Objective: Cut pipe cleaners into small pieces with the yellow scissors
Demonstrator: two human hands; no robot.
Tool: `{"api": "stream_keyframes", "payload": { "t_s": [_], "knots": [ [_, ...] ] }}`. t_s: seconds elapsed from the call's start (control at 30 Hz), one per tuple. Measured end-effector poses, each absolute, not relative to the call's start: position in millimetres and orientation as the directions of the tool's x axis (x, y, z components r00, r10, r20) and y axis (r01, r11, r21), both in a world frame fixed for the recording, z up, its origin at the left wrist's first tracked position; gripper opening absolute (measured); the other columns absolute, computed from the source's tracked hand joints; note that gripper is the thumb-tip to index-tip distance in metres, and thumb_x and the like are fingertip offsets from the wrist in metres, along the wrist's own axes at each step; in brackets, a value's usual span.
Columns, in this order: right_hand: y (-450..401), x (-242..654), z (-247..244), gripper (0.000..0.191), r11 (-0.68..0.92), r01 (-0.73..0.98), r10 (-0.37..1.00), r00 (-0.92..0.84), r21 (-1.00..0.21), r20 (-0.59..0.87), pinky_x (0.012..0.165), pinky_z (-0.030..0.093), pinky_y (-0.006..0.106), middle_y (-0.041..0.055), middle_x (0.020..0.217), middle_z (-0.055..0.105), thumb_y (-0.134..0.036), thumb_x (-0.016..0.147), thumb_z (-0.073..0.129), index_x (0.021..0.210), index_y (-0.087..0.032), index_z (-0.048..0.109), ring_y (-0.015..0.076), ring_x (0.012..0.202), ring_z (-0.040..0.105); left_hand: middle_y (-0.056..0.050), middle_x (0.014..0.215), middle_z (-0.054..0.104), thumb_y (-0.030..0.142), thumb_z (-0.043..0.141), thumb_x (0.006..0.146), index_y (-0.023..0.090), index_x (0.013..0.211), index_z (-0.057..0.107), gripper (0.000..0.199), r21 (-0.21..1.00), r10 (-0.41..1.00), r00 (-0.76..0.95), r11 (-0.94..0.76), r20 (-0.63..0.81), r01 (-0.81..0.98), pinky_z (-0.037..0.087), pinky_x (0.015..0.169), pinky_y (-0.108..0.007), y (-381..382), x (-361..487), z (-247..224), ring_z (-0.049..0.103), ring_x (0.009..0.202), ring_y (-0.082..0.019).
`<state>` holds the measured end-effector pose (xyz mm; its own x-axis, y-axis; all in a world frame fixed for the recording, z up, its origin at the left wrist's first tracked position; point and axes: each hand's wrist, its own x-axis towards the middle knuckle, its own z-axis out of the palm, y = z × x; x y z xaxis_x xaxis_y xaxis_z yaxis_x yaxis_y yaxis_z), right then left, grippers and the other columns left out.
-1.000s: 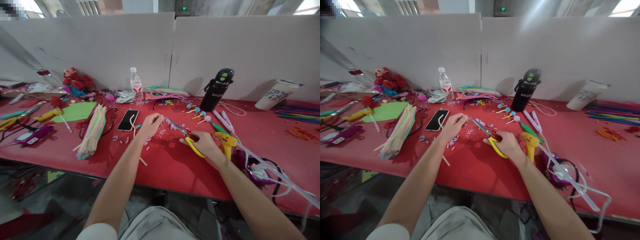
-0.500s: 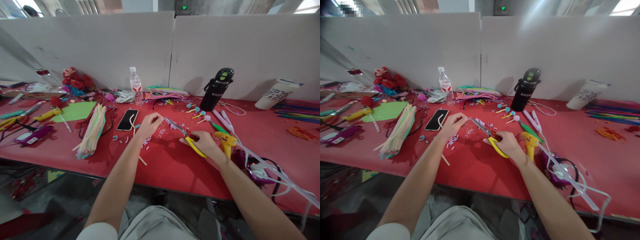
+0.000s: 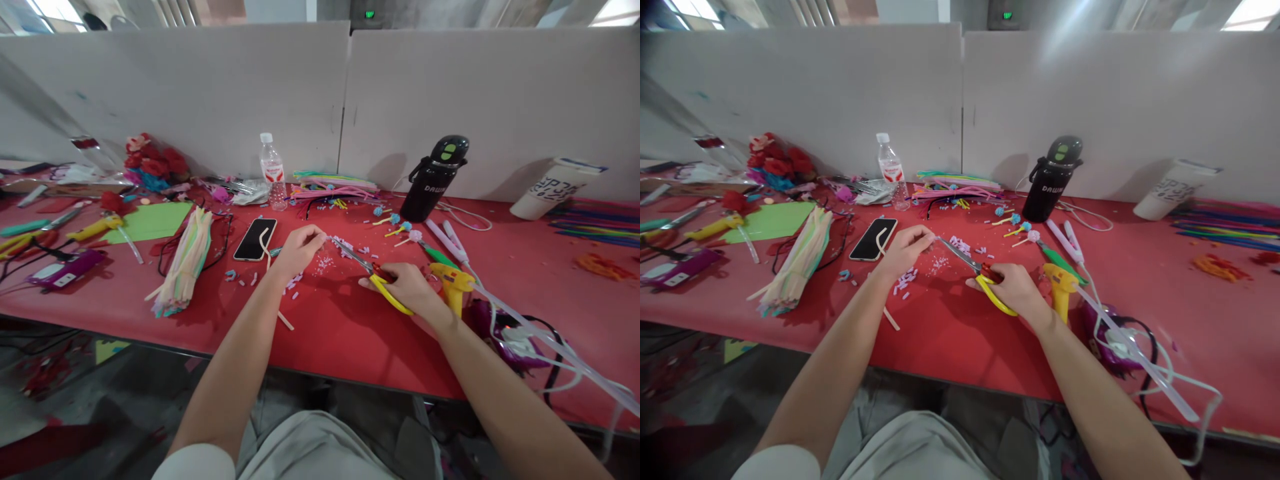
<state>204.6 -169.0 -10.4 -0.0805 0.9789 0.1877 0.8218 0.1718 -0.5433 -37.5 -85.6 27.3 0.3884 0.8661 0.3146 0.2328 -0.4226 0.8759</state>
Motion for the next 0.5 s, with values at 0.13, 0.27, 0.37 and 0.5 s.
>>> {"api": "stream_keyframes", "payload": {
  "t_s": [0.13,0.27,0.37,0.5],
  "knots": [
    [-168.7,203.7,-9.1,0.061,0.174,0.828,0.979,-0.086,-0.533,0.186,0.044,0.020,0.022,-0.0040,0.053,0.031,-0.074,0.068,0.054,0.054,-0.016,0.043,0.0076,0.051,0.025,-0.001,0.067,0.053,0.038,0.048,0.083,0.015,0.072,0.054,0.026,0.872,0.871,0.379,-0.422,0.314,0.249,0.039,0.064,-0.024,-85.5,-37.5,26.8,0.049,0.064,-0.012],
    [-169.4,202.0,-6.4,0.061,0.166,0.831,0.980,-0.076,-0.532,0.186,0.044,0.019,0.022,-0.0040,0.052,0.030,-0.074,0.068,0.054,0.052,-0.016,0.041,0.0075,0.051,0.025,-0.001,0.067,0.054,0.038,0.048,0.084,0.015,0.074,0.054,0.026,0.867,0.868,0.384,-0.428,0.316,0.253,0.039,0.064,-0.024,-85.0,-37.6,26.2,0.050,0.065,-0.012],
    [-169.9,201.5,-5.8,0.062,0.161,0.819,0.979,-0.060,-0.551,0.196,0.044,0.019,0.022,-0.0038,0.053,0.028,-0.074,0.068,0.053,0.053,-0.016,0.038,0.0075,0.051,0.024,-0.001,0.067,0.052,0.039,0.049,0.083,0.015,0.073,0.054,0.026,0.858,0.857,0.395,-0.448,0.331,0.251,0.038,0.062,-0.024,-84.6,-37.9,25.8,0.048,0.063,-0.011],
    [-169.9,202.1,-7.0,0.060,0.161,0.801,0.979,-0.056,-0.576,0.196,0.044,0.019,0.021,-0.0035,0.056,0.028,-0.073,0.069,0.054,0.055,-0.017,0.038,0.0078,0.053,0.024,0.000,0.065,0.050,0.038,0.049,0.084,0.015,0.072,0.052,0.026,0.842,0.840,0.403,-0.481,0.362,0.247,0.036,0.060,-0.024,-83.3,-38.6,24.5,0.045,0.061,-0.010]
  ]
}}
